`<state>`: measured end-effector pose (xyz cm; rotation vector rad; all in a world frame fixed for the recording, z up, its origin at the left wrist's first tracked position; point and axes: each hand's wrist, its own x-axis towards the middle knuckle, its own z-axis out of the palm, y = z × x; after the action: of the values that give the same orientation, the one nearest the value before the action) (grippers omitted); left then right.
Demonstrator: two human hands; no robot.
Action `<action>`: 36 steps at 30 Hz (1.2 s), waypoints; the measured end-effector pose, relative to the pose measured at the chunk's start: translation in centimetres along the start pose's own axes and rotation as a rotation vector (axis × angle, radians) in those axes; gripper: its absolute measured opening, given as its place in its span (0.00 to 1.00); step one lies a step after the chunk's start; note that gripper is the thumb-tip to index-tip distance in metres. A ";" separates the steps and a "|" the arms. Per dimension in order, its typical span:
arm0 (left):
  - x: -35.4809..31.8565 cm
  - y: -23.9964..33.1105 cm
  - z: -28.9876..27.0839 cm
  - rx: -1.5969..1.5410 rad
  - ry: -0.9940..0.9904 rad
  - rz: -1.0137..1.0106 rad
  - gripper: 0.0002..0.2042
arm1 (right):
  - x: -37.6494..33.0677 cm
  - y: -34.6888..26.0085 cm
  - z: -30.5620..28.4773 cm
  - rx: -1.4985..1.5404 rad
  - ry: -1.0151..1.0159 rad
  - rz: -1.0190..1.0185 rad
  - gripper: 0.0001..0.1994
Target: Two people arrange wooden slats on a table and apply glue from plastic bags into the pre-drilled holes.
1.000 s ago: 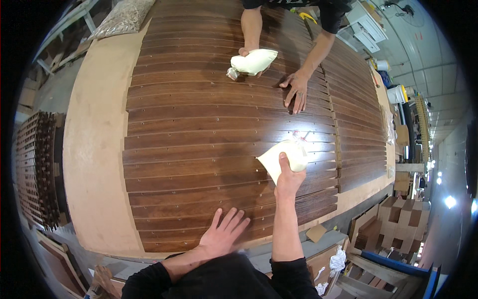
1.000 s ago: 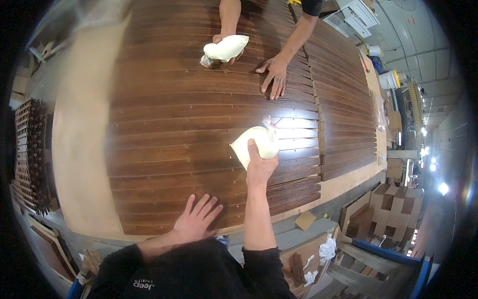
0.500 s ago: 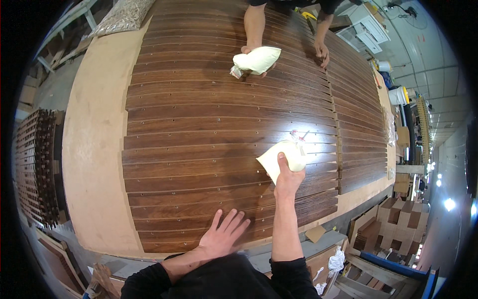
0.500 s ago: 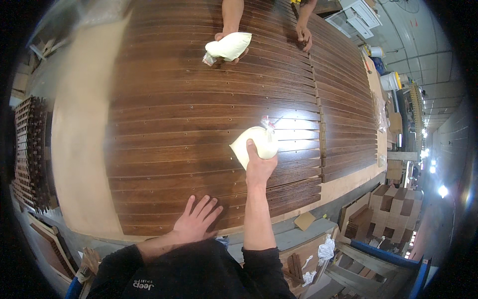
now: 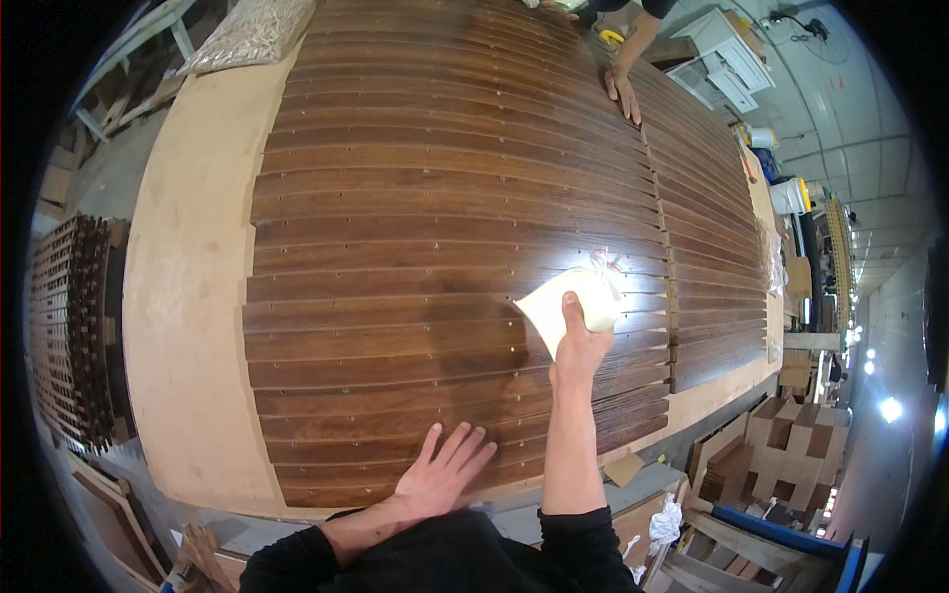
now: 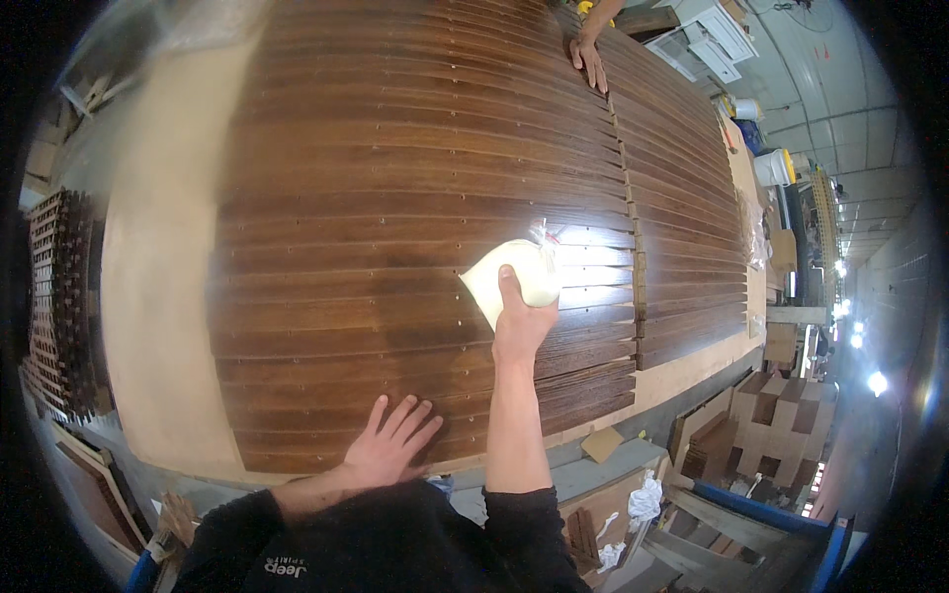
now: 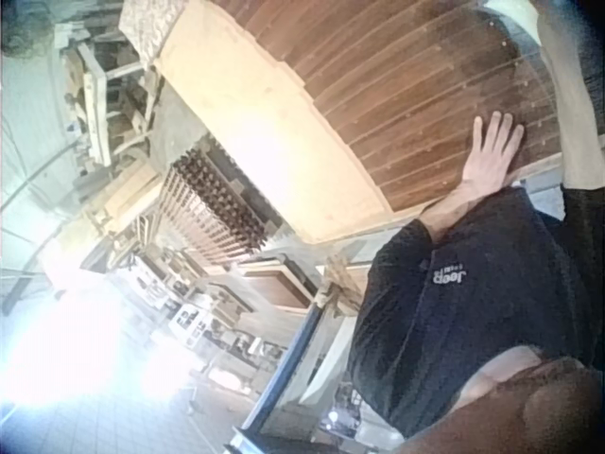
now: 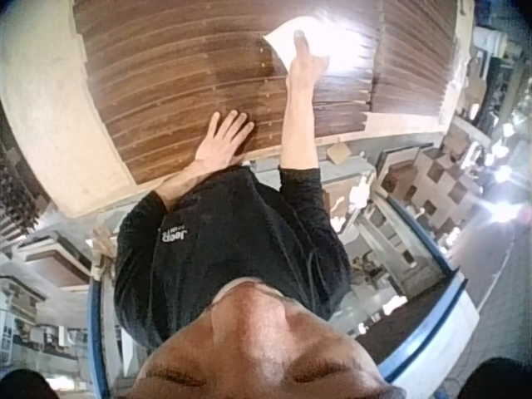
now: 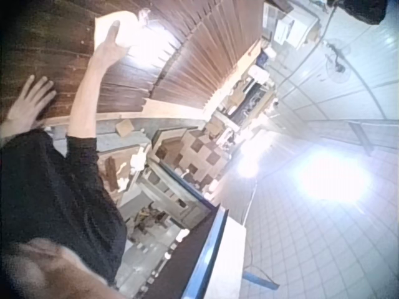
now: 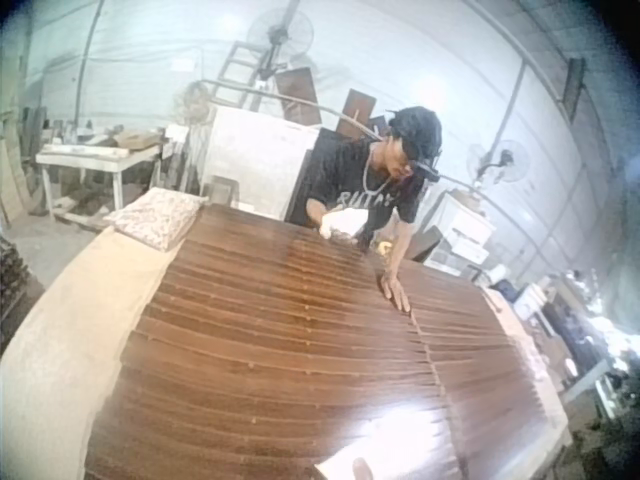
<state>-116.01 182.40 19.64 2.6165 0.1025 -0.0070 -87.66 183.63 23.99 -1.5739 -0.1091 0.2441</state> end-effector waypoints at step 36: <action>0.1 -0.2 0.6 -0.036 0.036 0.000 0.39 | 4.3 0.5 2.5 0.012 -0.023 0.016 0.24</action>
<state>-115.96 182.28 18.98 2.5813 0.1143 0.0412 -84.12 187.03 23.14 -1.5612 -0.1126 0.2753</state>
